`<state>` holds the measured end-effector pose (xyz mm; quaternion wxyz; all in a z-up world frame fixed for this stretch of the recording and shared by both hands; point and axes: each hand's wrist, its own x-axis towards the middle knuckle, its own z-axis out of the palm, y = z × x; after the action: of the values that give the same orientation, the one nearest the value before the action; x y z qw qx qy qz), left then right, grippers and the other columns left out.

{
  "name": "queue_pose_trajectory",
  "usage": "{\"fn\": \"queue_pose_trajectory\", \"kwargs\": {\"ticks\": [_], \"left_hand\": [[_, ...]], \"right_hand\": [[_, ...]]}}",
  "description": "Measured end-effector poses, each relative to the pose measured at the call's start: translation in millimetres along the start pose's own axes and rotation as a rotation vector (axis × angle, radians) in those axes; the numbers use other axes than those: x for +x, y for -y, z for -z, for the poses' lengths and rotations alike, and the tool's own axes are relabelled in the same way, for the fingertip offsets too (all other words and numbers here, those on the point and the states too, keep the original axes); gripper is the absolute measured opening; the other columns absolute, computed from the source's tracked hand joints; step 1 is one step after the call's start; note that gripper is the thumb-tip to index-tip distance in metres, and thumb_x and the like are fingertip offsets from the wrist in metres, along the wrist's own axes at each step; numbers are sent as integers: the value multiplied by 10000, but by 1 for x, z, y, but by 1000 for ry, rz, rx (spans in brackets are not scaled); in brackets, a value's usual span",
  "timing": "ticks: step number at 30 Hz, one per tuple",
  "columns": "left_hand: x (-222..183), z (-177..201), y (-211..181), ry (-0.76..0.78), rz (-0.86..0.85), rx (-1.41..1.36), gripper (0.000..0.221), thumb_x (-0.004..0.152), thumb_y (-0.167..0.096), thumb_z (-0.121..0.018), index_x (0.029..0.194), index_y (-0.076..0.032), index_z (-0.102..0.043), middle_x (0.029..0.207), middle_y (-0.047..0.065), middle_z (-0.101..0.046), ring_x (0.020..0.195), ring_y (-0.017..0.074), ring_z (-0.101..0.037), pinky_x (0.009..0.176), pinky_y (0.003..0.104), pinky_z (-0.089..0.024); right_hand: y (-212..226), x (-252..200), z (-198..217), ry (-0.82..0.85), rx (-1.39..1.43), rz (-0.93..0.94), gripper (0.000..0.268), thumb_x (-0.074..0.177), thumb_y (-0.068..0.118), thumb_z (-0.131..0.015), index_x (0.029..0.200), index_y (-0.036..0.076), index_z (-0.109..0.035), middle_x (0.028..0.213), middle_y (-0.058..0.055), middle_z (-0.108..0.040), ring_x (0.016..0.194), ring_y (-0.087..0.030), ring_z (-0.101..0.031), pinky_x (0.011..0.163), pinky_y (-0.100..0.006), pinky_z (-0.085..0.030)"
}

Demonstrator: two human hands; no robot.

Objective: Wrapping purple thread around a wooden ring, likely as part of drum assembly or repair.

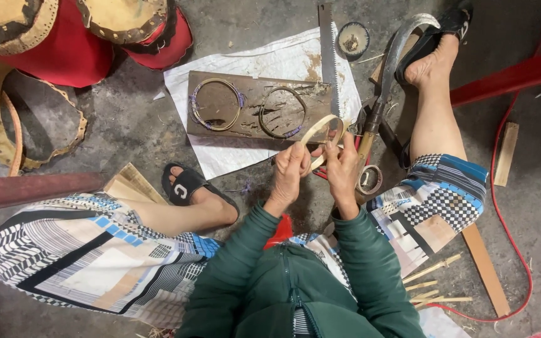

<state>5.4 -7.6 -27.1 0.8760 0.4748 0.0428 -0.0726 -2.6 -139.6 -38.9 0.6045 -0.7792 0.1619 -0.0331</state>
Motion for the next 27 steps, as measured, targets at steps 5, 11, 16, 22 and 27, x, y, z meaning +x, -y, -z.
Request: {"fn": "queue_pose_trajectory", "kwargs": {"ticks": [5,11,16,22,27], "left_hand": [[-2,4,14,-1,-22,34,563,1122,-311,-408,619,-71,-486,425,-38,-244,359,56,-256,399,175,-285],[1,9,12,-2,24,-19,583,1127,-334,-390,612,-71,-458,423,-36,-203,342,59,-219,379,179,-244],[2,14,27,-13,61,-52,581,1126,-343,-391,611,-80,-445,429,-43,-185,347,52,-215,378,175,-226],[0,22,41,-111,149,-2,561,1099,-359,-460,597,-108,-461,420,-66,-221,341,35,-243,380,159,-233],[2,30,31,-218,240,-105,551,1088,-403,-464,607,-135,-445,410,-85,-205,324,38,-258,372,171,-260]], "right_hand": [[18,-3,-5,-149,-240,161,87,1043,134,-629,1053,115,-713,859,-99,-703,737,-222,-646,662,-320,-533],[8,-3,-8,-211,-335,239,111,996,78,-691,1035,128,-782,866,-85,-613,791,-256,-631,725,-345,-501],[-48,7,-28,-293,-237,219,191,961,30,-718,1110,112,-807,843,-114,-596,767,-225,-598,686,-321,-464],[-64,13,-46,-361,335,-280,227,867,16,-763,1080,84,-724,756,17,-611,664,-58,-589,604,-200,-557],[-80,18,-53,-336,64,-173,169,797,-12,-754,918,105,-772,609,-30,-639,569,-71,-590,521,-232,-498]]}}
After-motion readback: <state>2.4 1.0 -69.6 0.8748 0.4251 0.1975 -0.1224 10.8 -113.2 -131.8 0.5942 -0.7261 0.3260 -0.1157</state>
